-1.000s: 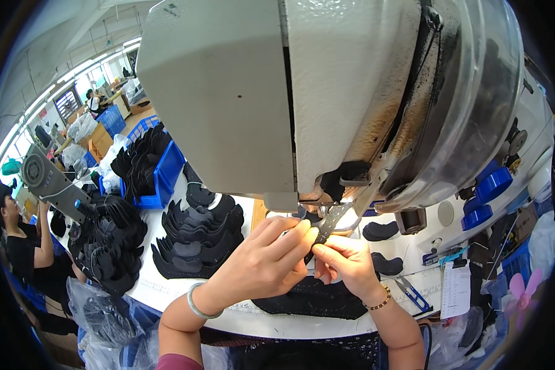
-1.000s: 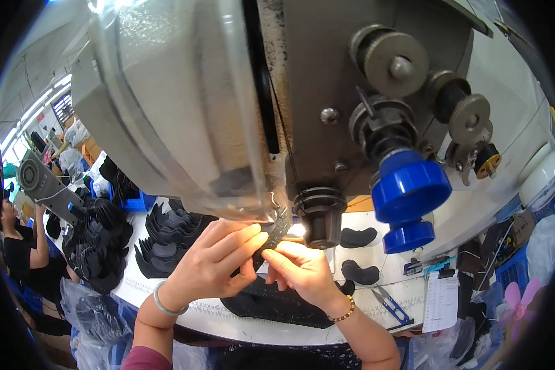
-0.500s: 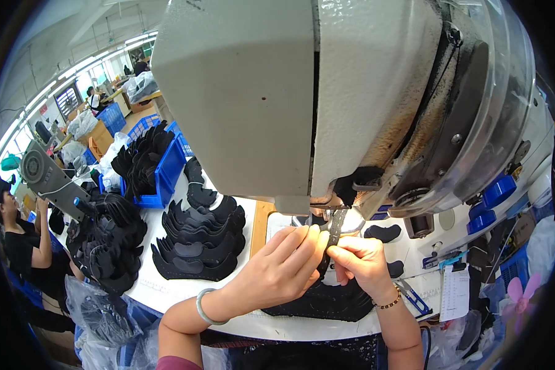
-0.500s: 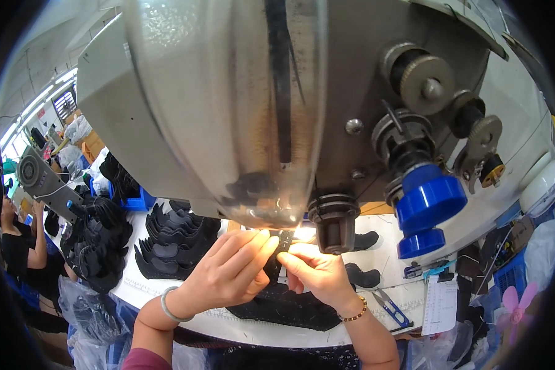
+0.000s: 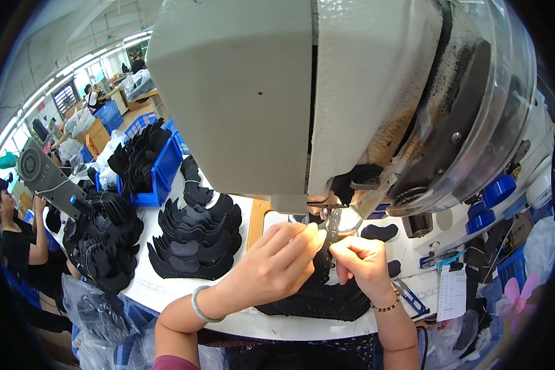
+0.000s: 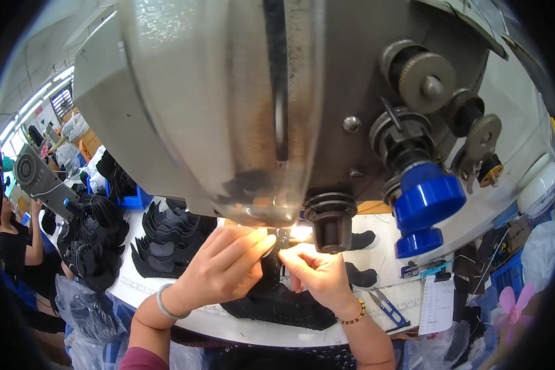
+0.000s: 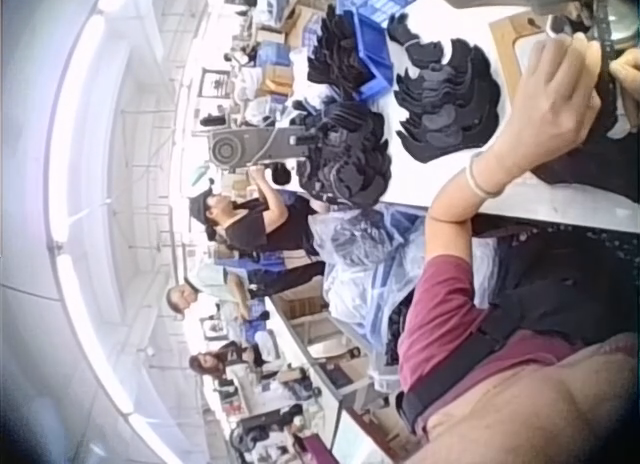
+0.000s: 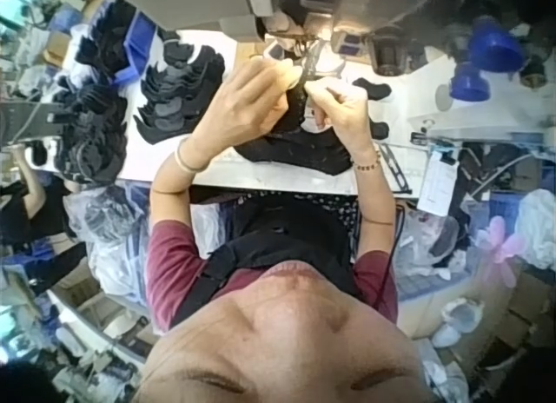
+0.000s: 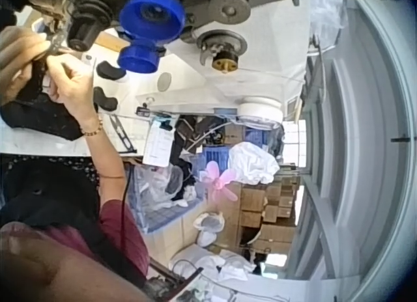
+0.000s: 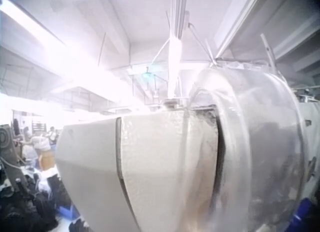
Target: Stitch together black footwear components using an industrial sewing machine.
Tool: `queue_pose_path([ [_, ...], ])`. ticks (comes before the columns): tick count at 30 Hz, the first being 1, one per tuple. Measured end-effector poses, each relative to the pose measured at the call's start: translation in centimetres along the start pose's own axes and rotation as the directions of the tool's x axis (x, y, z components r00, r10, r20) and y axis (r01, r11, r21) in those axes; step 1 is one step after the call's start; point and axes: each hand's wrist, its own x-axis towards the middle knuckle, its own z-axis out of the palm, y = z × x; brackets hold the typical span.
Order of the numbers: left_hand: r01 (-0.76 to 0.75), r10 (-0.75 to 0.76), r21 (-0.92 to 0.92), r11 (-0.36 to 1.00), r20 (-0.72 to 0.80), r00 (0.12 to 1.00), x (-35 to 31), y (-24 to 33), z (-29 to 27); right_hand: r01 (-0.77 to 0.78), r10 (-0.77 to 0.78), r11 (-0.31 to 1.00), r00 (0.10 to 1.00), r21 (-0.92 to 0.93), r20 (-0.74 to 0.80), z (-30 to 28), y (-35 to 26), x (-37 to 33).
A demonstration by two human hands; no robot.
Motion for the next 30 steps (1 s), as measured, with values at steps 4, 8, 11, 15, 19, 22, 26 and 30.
queue_pose_path([
  [4,0.029,-0.029,-0.066,0.997,-0.002,1.0,0.5,-0.4,-0.6,0.4,-0.525,0.761,0.842,-0.511,-0.123,-0.6,2.4,-0.3],
  [8,0.035,-0.033,-0.1,0.994,0.018,0.999,0.4,-0.8,-0.4,0.552,-0.833,0.064,0.488,-0.832,0.26,-0.7,2.7,0.1],
  [11,0.045,-0.048,-0.12,0.992,-0.015,0.999,0.3,-0.9,-0.1,0.627,-0.806,0.005,0.463,-0.779,0.368,-0.5,2.6,0.7],
  [15,0.026,-0.028,-0.097,0.995,-0.023,0.999,0.4,-0.9,0.0,0.681,-0.769,-0.082,0.422,-0.728,0.481,-0.6,1.0,1.2],
  [19,0.02,-0.019,-0.049,0.999,0.01,1.0,0.6,-0.3,-0.3,0.71,-0.799,-0.136,0.333,-0.691,0.5,-0.7,0.7,1.5],
  [22,-0.052,0.052,0.023,0.998,0.016,0.999,0.4,-0.4,-0.3,0.715,-0.807,-0.127,0.328,-0.687,0.491,-0.6,0.8,1.4],
  [26,-0.06,0.059,0.034,0.998,0.028,0.998,0.2,-0.4,-0.2,0.699,-0.769,-0.04,0.434,-0.714,0.469,-0.5,1.0,0.7],
  [30,-0.097,0.093,0.078,0.992,0.045,0.995,0.3,-0.2,-0.1,0.708,-0.783,-0.059,0.404,-0.704,0.472,-1.0,1.2,0.8],
])
